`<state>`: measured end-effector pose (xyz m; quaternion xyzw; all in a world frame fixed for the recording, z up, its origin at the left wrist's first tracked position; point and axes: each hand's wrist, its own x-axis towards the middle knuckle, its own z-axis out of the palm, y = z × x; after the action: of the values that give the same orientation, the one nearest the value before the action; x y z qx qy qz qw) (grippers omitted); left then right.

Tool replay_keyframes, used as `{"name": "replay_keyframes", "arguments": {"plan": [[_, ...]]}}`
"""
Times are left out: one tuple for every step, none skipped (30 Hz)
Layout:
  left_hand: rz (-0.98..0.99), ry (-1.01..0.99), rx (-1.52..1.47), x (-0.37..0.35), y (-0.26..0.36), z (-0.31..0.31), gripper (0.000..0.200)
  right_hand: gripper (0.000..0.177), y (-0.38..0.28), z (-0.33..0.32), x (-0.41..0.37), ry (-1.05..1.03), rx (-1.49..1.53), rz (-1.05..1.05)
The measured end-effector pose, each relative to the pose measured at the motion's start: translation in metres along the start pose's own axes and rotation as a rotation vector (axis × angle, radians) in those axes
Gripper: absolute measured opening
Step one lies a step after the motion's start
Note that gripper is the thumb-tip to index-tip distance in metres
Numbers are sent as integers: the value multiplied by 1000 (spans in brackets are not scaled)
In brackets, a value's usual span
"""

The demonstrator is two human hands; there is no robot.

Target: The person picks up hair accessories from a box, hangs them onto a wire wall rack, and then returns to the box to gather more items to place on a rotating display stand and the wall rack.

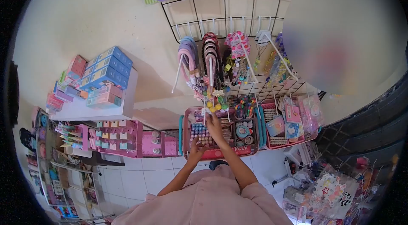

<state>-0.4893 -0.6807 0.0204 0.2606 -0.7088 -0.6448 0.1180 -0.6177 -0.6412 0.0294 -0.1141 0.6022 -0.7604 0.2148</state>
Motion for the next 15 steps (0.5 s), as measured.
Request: {"name": "replay_keyframes", "arguments": {"plan": [[-31, -3, -41, 0, 2, -2, 55, 30, 13, -4, 16, -5, -162, -74], [-64, -8, -83, -2, 3, -3, 55, 32, 17, -9, 26, -8, -328, -146], [-64, -20, -83, 0, -5, -6, 55, 32, 11, -12, 33, 4, -330, -145], [-27, -25, 8, 4, -16, -9, 55, 36, 5, -13, 41, -22, -450, -36], [11, -33, 100, 4, -27, -11, 55, 39, 0, -15, 40, -45, -566, 78], [13, -53, 103, 0, -23, -9, 55, 39, 8, -20, 36, -25, -564, 80], [-29, -52, 41, -2, -14, -6, 57, 41, 19, -25, 34, 56, -505, -24], [-72, -52, -20, -5, -9, -4, 59, 43, 29, -33, 31, 138, -445, -128], [-23, -65, -3, -1, -28, -1, 56, 44, -2, -39, 3, 194, -539, -93], [-20, -89, 3, 4, -54, 5, 56, 44, -5, -53, -15, 220, -536, -92], [34, -160, 30, 10, -80, 11, 56, 43, -2, -68, -38, 160, -358, -42], [88, -234, 55, 8, -93, 16, 56, 41, 1, -86, -65, 101, -180, 3], [190, -298, 167, -11, -37, 28, 56, 38, 4, -110, -97, 59, -220, 71], [195, -331, 170, -24, -17, 40, 56, 35, 8, -136, -133, 19, -259, 137], [58, -420, 120, -36, -4, 52, 57, 31, 26, -158, -173, 131, -254, 212]]}}
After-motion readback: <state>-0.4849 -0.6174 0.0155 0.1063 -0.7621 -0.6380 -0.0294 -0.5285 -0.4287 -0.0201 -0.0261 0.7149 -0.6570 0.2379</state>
